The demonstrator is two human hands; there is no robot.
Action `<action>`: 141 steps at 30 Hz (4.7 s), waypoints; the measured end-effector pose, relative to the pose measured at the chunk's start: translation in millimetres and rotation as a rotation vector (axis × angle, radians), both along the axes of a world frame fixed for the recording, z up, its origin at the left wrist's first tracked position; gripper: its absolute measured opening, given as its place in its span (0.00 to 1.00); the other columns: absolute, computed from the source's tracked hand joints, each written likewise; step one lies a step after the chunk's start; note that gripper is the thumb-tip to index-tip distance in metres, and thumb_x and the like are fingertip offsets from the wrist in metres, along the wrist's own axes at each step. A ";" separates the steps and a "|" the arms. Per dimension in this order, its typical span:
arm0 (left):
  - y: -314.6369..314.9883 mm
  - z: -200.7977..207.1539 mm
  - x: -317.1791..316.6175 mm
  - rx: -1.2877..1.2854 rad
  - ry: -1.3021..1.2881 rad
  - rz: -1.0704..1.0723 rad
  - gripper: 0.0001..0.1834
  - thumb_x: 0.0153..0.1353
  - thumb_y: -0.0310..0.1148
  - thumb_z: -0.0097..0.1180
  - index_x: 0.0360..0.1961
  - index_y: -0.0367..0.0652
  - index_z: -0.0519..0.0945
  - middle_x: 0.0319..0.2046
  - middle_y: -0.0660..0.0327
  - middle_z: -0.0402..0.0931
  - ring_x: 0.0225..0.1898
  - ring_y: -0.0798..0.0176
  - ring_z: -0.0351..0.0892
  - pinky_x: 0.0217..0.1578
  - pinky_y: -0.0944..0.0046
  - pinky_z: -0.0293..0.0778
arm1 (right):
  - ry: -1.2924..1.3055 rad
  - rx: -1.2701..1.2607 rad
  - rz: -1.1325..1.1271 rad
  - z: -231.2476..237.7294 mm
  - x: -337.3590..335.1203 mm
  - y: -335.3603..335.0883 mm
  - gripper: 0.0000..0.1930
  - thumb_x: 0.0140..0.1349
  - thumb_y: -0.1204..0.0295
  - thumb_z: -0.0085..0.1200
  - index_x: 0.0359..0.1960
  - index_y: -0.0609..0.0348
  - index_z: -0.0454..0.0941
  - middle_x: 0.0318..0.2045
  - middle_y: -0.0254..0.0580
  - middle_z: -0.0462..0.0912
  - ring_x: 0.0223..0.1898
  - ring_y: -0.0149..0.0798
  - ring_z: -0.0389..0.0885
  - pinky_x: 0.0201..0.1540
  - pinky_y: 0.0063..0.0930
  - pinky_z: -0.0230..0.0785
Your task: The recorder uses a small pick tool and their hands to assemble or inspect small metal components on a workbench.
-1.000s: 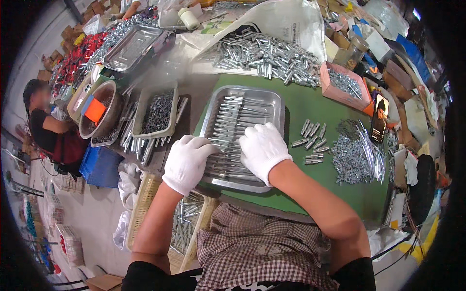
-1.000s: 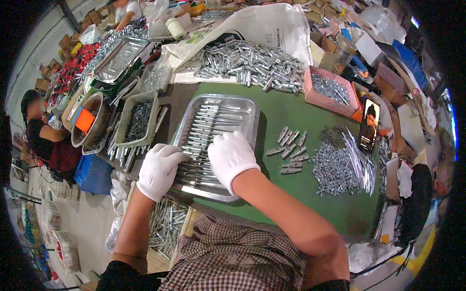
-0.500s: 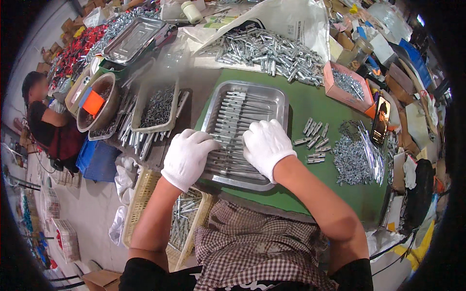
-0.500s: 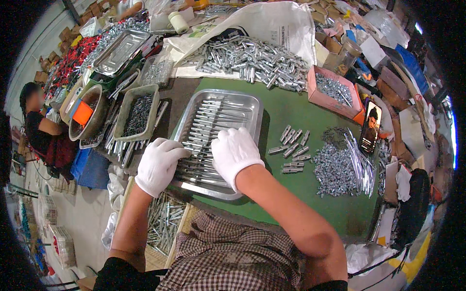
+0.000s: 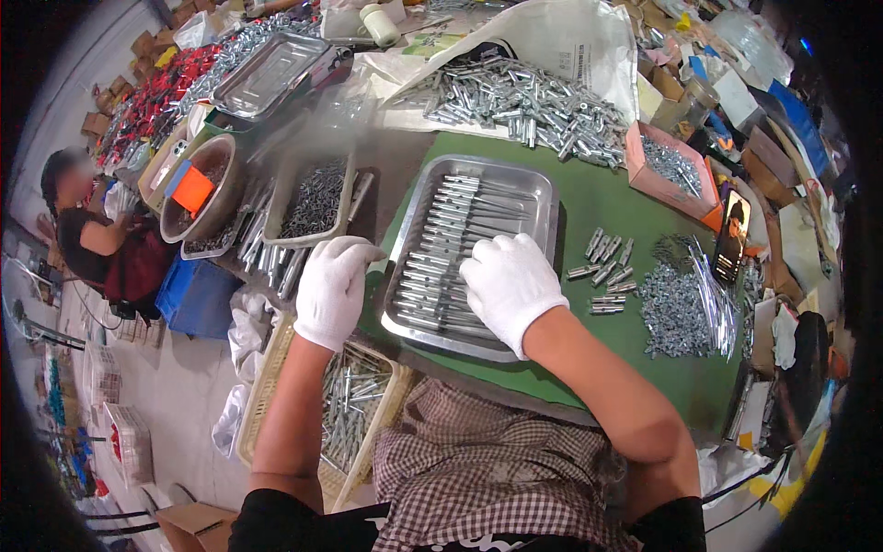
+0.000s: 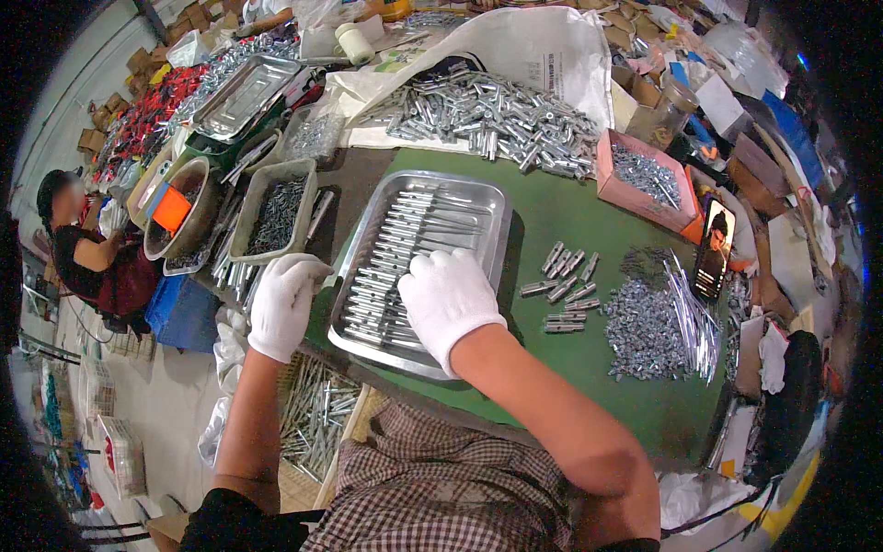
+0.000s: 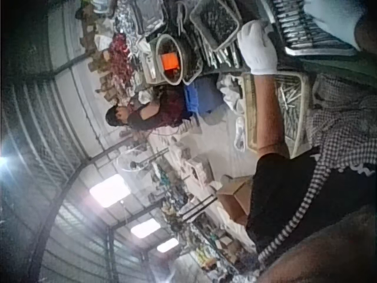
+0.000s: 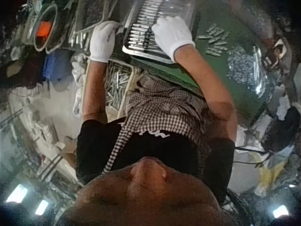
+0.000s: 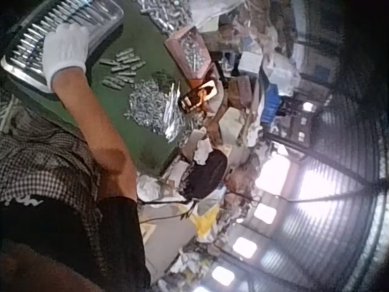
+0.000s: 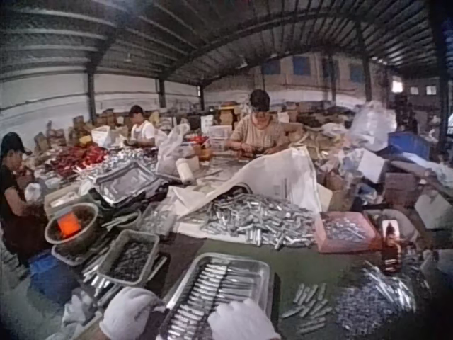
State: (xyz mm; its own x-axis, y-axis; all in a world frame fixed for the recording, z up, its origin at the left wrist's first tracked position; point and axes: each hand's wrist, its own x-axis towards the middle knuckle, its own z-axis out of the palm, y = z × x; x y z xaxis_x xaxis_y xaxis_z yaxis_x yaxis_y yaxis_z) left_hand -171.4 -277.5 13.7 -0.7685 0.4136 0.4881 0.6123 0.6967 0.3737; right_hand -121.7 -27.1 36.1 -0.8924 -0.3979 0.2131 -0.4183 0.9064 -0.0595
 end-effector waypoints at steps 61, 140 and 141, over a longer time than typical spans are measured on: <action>-24.5 -85.8 39.9 0.396 0.231 0.347 0.18 0.52 0.18 0.46 0.44 0.32 0.82 0.40 0.48 0.80 0.40 0.48 0.77 0.46 0.56 0.73 | -0.096 -0.040 -0.029 8.2 48.9 -23.9 0.35 0.65 0.39 0.51 0.60 0.57 0.79 0.65 0.59 0.70 0.68 0.61 0.63 0.70 0.62 0.51; -21.8 -91.2 39.6 0.416 0.235 0.354 0.16 0.54 0.22 0.45 0.41 0.31 0.80 0.40 0.47 0.78 0.42 0.49 0.77 0.48 0.56 0.72 | 0.145 -0.362 -0.348 -45.0 146.1 32.0 0.07 0.47 0.71 0.67 0.27 0.52 0.81 0.26 0.38 0.80 0.28 0.47 0.78 0.36 0.43 0.66; -21.5 -91.0 39.5 0.416 0.235 0.355 0.16 0.54 0.22 0.45 0.41 0.31 0.80 0.40 0.47 0.78 0.42 0.49 0.77 0.48 0.56 0.72 | 0.144 -0.360 -0.350 -45.1 145.9 32.0 0.07 0.47 0.70 0.67 0.27 0.52 0.81 0.26 0.38 0.80 0.28 0.47 0.78 0.36 0.43 0.66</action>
State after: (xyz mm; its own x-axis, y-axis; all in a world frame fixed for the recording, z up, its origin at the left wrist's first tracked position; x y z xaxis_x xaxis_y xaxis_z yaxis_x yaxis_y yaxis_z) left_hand -131.9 -299.0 -77.2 -0.6764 -0.1117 0.7280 0.4682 0.6979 0.5420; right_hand 24.2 5.0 -9.0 -0.9102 0.0397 0.4122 -0.1212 0.9263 -0.3569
